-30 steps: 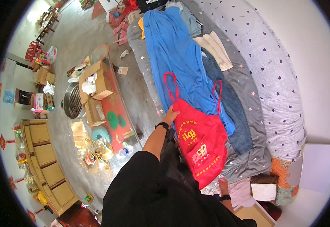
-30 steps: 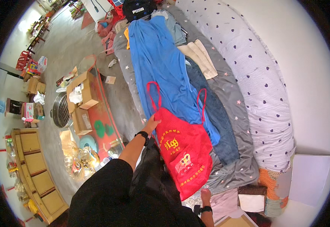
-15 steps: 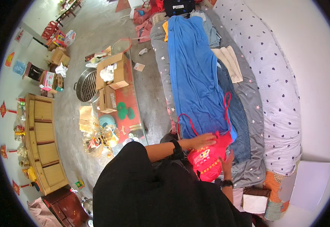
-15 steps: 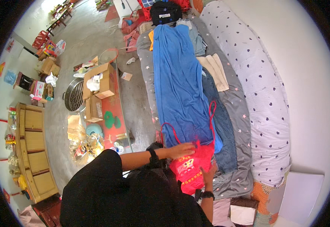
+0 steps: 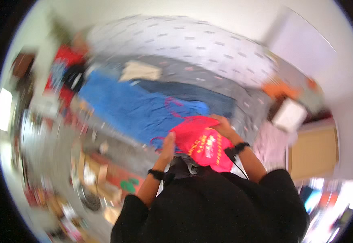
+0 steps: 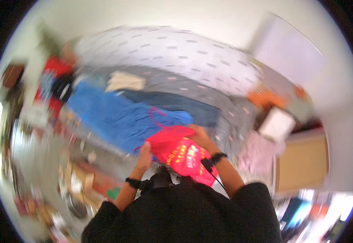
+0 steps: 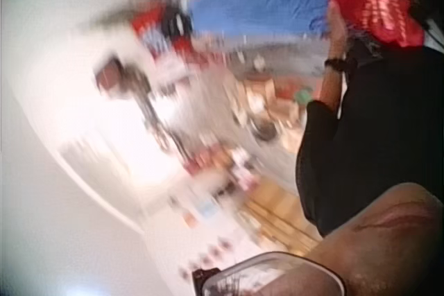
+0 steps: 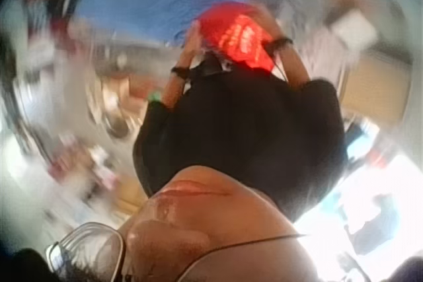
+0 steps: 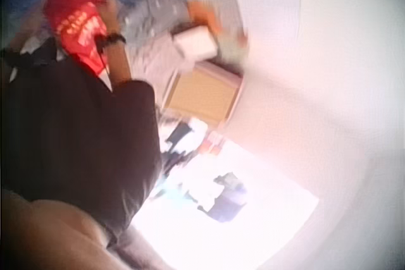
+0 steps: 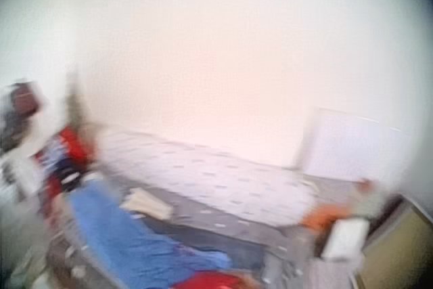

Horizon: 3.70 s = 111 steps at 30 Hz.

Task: The person folds and organizes various clothing items, including a red tank top, a blue long-sleeved shirt, a yellow towel, and blue denim shorts. They use a plastic hanger to hang a pair of black pants on a clothing rack and stack the folded items on a bed.

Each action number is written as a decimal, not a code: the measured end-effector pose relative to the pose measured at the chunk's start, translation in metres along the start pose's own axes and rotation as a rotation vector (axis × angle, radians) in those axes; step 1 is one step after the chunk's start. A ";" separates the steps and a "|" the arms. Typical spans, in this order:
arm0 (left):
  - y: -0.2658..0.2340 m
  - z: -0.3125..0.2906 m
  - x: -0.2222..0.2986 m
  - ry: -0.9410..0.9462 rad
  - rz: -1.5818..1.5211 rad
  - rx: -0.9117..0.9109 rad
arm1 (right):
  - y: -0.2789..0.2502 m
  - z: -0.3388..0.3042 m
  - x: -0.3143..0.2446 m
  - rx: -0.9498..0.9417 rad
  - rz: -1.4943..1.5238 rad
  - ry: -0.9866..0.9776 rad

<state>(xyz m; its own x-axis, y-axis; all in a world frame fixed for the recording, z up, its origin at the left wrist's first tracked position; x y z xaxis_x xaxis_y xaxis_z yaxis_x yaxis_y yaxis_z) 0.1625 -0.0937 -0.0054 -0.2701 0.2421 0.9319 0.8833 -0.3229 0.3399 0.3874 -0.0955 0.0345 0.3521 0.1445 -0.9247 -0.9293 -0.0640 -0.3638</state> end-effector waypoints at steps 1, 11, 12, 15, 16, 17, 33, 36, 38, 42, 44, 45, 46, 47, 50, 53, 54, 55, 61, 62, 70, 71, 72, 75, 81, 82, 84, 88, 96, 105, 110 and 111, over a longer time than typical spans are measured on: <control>-0.038 0.003 -0.054 -0.042 0.041 -0.001 | -0.007 -0.012 -0.003 0.011 0.003 -0.019; 0.130 -0.022 -0.062 -0.326 0.294 -0.648 | -0.111 -0.245 -0.057 0.816 -0.399 0.217; 0.153 -0.041 -0.072 -0.417 0.227 -0.803 | -0.111 -0.270 -0.062 0.855 -0.417 0.247; 0.225 -0.104 -0.076 -0.382 0.191 -1.026 | -0.102 -0.346 -0.084 0.969 -0.488 0.347; 0.238 -0.118 -0.077 -0.268 0.225 -1.119 | -0.098 -0.364 -0.093 0.999 -0.491 0.368; 0.244 -0.124 -0.093 -0.182 0.299 -1.158 | -0.094 -0.381 -0.107 1.028 -0.563 0.373; 0.512 -0.388 -0.062 0.326 0.262 -1.414 | -0.045 -0.804 -0.173 1.652 -0.876 0.781; 0.558 -0.460 -0.072 0.331 0.249 -1.502 | -0.039 -0.884 -0.176 1.743 -0.342 0.757; 0.585 -0.518 -0.061 0.366 0.190 -1.555 | -0.029 -0.924 -0.200 1.787 -0.395 0.685; 0.627 -0.604 -0.058 0.415 0.112 -1.747 | -0.002 -0.996 -0.233 1.980 -0.261 0.510; 0.640 -0.633 -0.062 0.454 0.098 -1.800 | 0.010 -1.021 -0.251 2.031 -0.303 0.517; 0.646 -0.646 -0.067 0.464 0.093 -1.831 | 0.018 -1.033 -0.256 2.064 -0.259 0.519; 0.653 -0.660 -0.072 0.475 0.086 -1.869 | 0.026 -1.045 -0.260 2.105 -0.215 0.520; 0.659 -0.672 -0.076 0.469 0.077 -1.900 | 0.033 -1.055 -0.265 2.136 -0.217 0.527; 0.673 -0.707 -0.089 0.480 0.056 -2.001 | 0.060 -1.085 -0.268 2.256 -0.154 0.596; 0.685 -0.727 -0.106 0.504 0.059 -2.067 | 0.065 -1.099 -0.274 2.271 -0.296 0.575; 0.688 -0.735 -0.111 0.491 0.046 -2.111 | 0.065 -1.103 -0.270 2.264 -0.268 0.591; 0.694 -0.738 -0.115 0.505 0.037 -2.103 | 0.063 -1.108 -0.265 2.252 -0.242 0.609; 0.737 -0.756 -0.144 0.406 0.054 -2.139 | 0.045 -1.142 -0.258 2.333 -0.233 0.625; 0.750 -0.756 -0.149 0.397 0.053 -2.143 | 0.035 -1.148 -0.251 2.335 -0.184 0.627; 0.896 -0.741 -0.186 0.389 -0.096 -2.103 | -0.031 -1.189 -0.114 1.927 0.024 1.023; 0.915 -0.738 -0.197 0.304 -0.080 -2.089 | -0.050 -1.184 -0.118 1.984 0.058 0.932; 0.935 -0.737 -0.211 0.218 -0.067 -2.075 | -0.071 -1.185 -0.123 2.039 0.095 0.840; 0.979 -0.728 -0.305 0.074 0.066 -2.088 | -0.140 -1.189 -0.146 2.048 0.227 0.614; 0.914 -0.782 -0.525 -0.820 0.649 -2.349 | -0.210 -1.299 -0.154 2.216 0.254 0.516; 0.901 -0.808 -0.531 -0.892 0.691 -2.423 | -0.212 -1.325 -0.147 2.295 0.312 0.393; 0.906 -0.867 -0.518 -0.830 0.421 -2.565 | -0.221 -1.370 -0.141 2.329 0.379 0.339; 0.973 -0.936 -0.571 -0.324 0.392 -2.485 | -0.249 -1.452 -0.121 2.320 0.370 0.268; 1.151 -1.025 -0.678 -0.295 0.426 -2.461 | -0.262 -1.690 -0.127 2.496 -0.002 0.909; 1.378 -1.129 -0.667 0.014 0.350 -2.372 | -0.394 -1.924 -0.138 2.349 -0.224 1.285; 1.516 -1.184 -0.695 -0.170 0.277 -2.190 | -0.477 -2.073 -0.119 2.597 -0.156 1.099; 1.541 -1.192 -0.682 -0.126 0.225 -2.156 | -0.504 -2.092 -0.117 2.541 -0.115 1.092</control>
<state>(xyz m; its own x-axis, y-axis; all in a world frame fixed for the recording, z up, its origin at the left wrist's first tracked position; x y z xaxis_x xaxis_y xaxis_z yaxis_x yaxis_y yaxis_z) 1.2516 -1.8471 0.0339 -0.1524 0.0762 0.9854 -0.8131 -0.5764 -0.0812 1.0479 -2.1458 0.0924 -0.3660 -0.1584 -0.9170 0.8036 0.4432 -0.3973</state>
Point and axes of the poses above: each hand's wrist, its own z-axis towards the middle knuckle, its own y-axis out of the palm, x = y × z, the point moved 10 cm from there along z, towards the middle knuckle, and after that the axes turned 5 degrees about -z, right-handed, at the moved point
